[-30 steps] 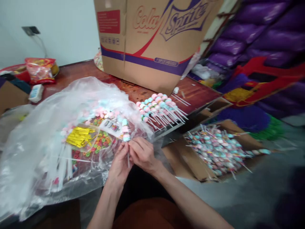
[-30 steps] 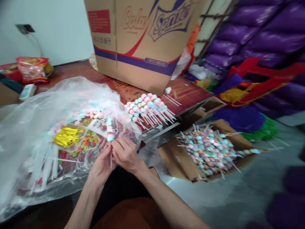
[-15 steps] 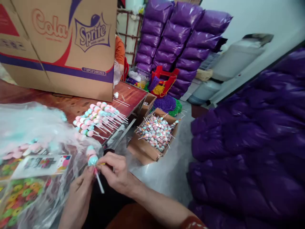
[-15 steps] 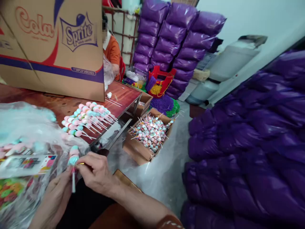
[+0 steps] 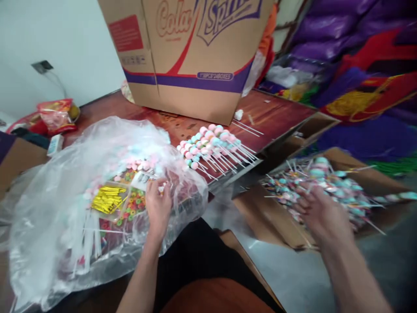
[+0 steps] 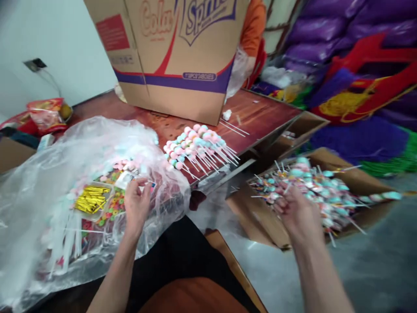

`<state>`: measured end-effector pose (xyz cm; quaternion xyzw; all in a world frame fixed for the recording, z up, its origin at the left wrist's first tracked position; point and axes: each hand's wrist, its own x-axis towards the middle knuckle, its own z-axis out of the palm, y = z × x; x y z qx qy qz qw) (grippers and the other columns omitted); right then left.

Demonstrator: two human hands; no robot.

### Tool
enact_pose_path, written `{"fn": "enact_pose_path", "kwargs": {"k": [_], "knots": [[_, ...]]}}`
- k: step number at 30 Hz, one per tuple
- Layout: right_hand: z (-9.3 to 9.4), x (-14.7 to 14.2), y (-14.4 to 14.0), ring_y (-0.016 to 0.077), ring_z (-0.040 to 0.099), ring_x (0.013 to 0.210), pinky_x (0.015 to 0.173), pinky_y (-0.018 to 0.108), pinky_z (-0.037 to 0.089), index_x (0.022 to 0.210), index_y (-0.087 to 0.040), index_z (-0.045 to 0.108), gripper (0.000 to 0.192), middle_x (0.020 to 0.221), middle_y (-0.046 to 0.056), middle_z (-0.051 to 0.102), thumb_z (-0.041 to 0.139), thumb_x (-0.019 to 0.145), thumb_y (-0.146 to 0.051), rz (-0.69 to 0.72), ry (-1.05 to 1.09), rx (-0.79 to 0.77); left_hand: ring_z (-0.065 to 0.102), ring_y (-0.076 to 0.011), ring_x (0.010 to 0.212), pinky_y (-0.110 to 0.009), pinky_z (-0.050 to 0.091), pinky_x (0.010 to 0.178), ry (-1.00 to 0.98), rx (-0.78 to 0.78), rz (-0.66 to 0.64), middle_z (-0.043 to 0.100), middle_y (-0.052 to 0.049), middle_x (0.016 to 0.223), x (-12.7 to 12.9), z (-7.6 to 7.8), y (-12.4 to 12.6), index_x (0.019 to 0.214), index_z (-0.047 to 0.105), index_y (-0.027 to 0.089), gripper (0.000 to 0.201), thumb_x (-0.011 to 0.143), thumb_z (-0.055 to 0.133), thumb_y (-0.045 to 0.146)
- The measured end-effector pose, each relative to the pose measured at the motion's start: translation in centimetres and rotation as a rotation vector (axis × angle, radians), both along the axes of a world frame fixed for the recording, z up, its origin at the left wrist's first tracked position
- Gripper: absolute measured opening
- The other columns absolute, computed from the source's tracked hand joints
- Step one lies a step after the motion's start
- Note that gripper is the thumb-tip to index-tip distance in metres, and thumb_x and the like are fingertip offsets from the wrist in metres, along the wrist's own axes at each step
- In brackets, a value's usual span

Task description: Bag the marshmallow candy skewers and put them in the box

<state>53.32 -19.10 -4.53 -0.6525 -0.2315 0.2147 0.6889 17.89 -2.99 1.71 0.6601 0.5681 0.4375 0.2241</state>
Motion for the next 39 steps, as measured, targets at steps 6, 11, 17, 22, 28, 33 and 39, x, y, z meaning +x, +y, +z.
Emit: {"fn": "enact_pose_path", "kwargs": {"k": [6, 11, 17, 22, 28, 33, 39], "knots": [[0.8, -4.0, 3.0, 0.0058, 0.04, 0.042, 0.041, 0.031, 0.023, 0.079, -0.019, 0.075, 0.029, 0.066, 0.003, 0.061, 0.087, 0.062, -0.038, -0.052, 0.28, -0.023, 0.059, -0.0247, 0.086, -0.037, 0.046, 0.082, 0.374, 0.013, 0.106, 0.062, -0.007, 0.089, -3.9, -2.0, 2.7, 0.082, 0.064, 0.022, 0.003, 0.083, 0.063, 0.025], [4.2, -16.9, 5.2, 0.0141, 0.056, 0.062, 0.057, 0.029, 0.045, 0.093, -0.019, 0.073, 0.019, 0.071, 0.001, 0.064, 0.067, 0.086, -0.036, 0.192, -0.093, -0.06, 0.057, -0.0184, 0.072, -0.031, 0.044, 0.073, 0.163, 0.005, 0.09, 0.061, -0.003, 0.078, -3.7, -2.1, 2.5, 0.074, 0.064, 0.02, 0.013, 0.085, 0.063, 0.027], [6.1, -24.9, 9.0, 0.0155, 0.06, 0.068, 0.066, 0.03, 0.05, 0.111, -0.02, 0.067, 0.031, 0.098, 0.005, 0.071, 0.069, 0.083, -0.035, 0.57, -0.124, -0.068, 0.056, -0.0152, 0.068, -0.026, 0.044, 0.065, -0.274, -0.117, 0.007, 0.062, -0.001, 0.073, -3.5, -0.4, -0.6, 0.077, 0.067, 0.019, 0.018, 0.079, 0.073, 0.036], [5.9, -26.8, 11.2, 0.0136, 0.052, 0.064, 0.063, 0.027, 0.044, 0.076, -0.019, 0.064, 0.017, 0.071, -0.002, 0.06, 0.067, 0.081, -0.035, 0.639, 0.156, 0.033, 0.054, -0.0131, 0.065, -0.023, 0.044, 0.061, -0.474, -0.171, 0.022, 0.061, 0.0, 0.072, -3.3, 0.4, -3.6, 0.079, 0.067, 0.02, 0.025, 0.074, 0.08, 0.041], [6.8, -26.4, 10.5, 0.0121, 0.04, 0.061, 0.058, 0.025, 0.035, 0.065, -0.021, 0.052, 0.024, 0.063, -0.005, 0.044, 0.066, 0.08, -0.032, 0.606, 0.129, 0.072, 0.041, -0.0074, 0.052, -0.02, 0.036, 0.048, -0.876, -0.542, -0.04, 0.056, 0.001, 0.063, -2.5, 0.4, -6.0, 0.07, 0.068, 0.016, 0.041, 0.073, 0.078, 0.055], [6.9, -26.7, 10.0, 0.0115, 0.035, 0.06, 0.057, 0.025, 0.032, 0.063, -0.021, 0.044, 0.032, 0.062, -0.005, 0.039, 0.063, 0.084, -0.036, 0.645, 0.077, 0.064, 0.054, -0.0065, 0.063, -0.018, 0.046, 0.057, -1.335, -0.656, 0.026, 0.068, 0.0, 0.08, -1.7, 1.0, -4.8, 0.078, 0.072, 0.016, 0.039, 0.05, 0.096, 0.031], [6.9, -27.1, 9.7, 0.0126, 0.033, 0.059, 0.056, 0.027, 0.03, 0.065, -0.023, 0.036, 0.038, 0.062, -0.004, 0.036, 0.049, 0.096, -0.041, 0.576, -0.054, 0.046, 0.044, -0.0035, 0.051, -0.016, 0.039, 0.049, -1.373, -0.563, 0.077, 0.056, 0.005, 0.061, -1.0, 1.2, -4.6, 0.068, 0.066, 0.013, 0.035, 0.056, 0.093, 0.031]]}}
